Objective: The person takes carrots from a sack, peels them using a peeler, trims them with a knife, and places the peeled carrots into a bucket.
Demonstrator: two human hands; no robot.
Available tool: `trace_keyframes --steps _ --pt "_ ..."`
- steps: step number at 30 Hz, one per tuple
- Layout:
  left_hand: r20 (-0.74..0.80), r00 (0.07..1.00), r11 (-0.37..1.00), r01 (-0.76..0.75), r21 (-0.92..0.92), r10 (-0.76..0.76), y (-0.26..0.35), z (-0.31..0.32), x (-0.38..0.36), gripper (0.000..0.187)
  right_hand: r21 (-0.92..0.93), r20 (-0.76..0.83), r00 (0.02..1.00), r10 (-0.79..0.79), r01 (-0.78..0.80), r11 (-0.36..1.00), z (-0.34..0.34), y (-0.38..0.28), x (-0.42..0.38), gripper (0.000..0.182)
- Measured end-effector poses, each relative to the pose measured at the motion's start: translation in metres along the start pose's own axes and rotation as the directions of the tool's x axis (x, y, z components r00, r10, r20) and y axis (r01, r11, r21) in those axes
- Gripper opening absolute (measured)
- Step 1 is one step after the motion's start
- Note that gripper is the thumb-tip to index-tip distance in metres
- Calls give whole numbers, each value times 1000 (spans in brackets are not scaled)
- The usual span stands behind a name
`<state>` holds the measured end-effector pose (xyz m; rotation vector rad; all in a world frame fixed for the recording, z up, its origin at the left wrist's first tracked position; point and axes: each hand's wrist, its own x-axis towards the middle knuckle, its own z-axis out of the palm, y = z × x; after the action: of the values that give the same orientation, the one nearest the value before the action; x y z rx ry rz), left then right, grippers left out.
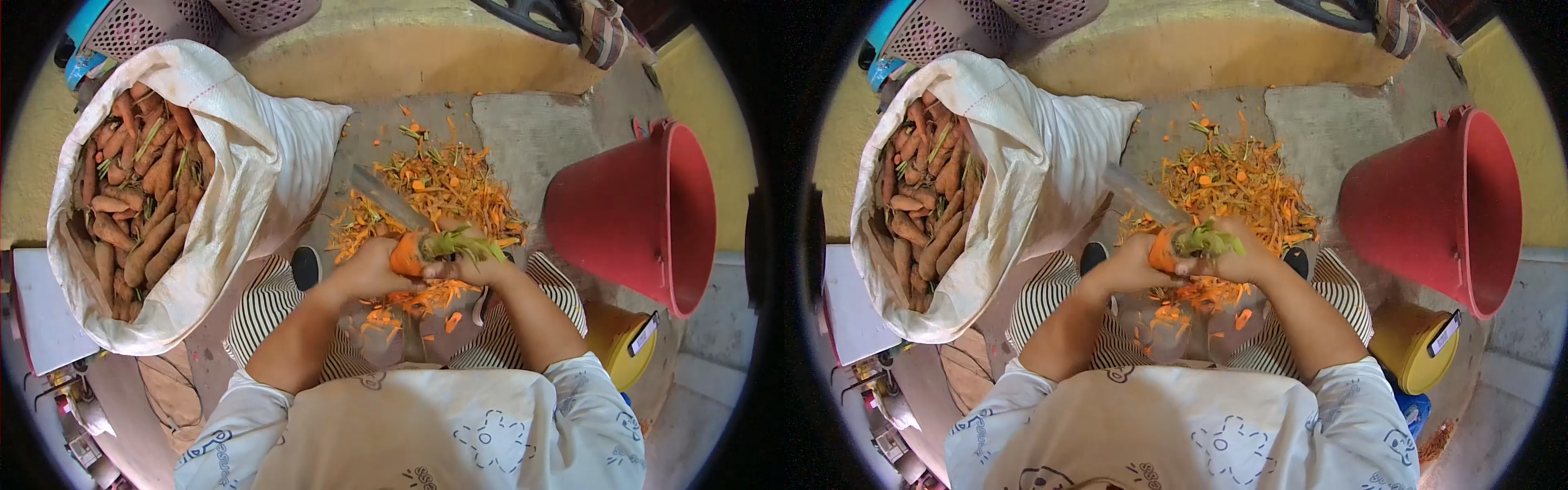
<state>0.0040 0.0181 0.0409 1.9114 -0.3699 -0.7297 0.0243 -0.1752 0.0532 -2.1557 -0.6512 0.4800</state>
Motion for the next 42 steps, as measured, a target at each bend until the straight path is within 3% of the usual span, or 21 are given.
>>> trace_keyframes --steps 1,2,5,8,13,17,20,23,26,29,32,35,38,40,42 --pt "157 987 990 55 -130 -34 8 -6 -3 37 -46 86 996 21 -17 999 -3 -2 -1 46" --pt "203 979 988 2 -157 30 5 -6 -4 38 -47 87 996 -33 37 998 0 -4 -1 45" --pt "230 965 978 162 -129 -129 -7 2 -1 37 -20 -21 983 -180 180 983 14 5 -4 47" --pt "-129 987 985 -109 -134 92 -15 20 4 31 18 1 999 -43 43 999 10 -3 -5 45" --pt "-209 975 996 -86 -28 79 -20 24 10 27 82 25 999 -29 27 996 12 2 -2 46" --pt "-215 968 991 -129 29 132 -15 24 9 28 25 53 998 -26 25 999 14 5 -4 46" --pt "30 997 997 68 -44 -67 -6 12 7 30 84 26 1000 -12 10 996 17 5 -6 47" --pt "76 994 977 97 -192 -84 -11 11 6 32 174 14 999 35 -37 984 18 1 -8 47" --pt "-12 996 984 89 -153 -92 -10 16 6 32 160 -16 998 56 -53 986 26 9 -8 48" --pt "-307 942 982 169 82 -136 -26 32 11 29 123 -51 990 130 -123 985 31 13 -9 47" --pt "-312 940 980 177 94 -139 -24 33 12 29 125 -49 989 138 -131 983 29 13 -7 47" --pt "-2 994 992 113 50 -113 -6 16 9 30 179 -26 995 94 -88 980 29 17 -7 48" --pt "145 949 957 288 -37 -280 -2 8 7 32 263 1 998 62 -60 963 31 19 -6 49" --pt "-26 943 944 330 -9 -330 -3 18 8 34 246 21 996 87 -89 965 33 25 -6 49" --pt "-214 920 933 351 83 -327 -10 26 12 38 194 -120 973 199 -173 966 43 24 -3 49"
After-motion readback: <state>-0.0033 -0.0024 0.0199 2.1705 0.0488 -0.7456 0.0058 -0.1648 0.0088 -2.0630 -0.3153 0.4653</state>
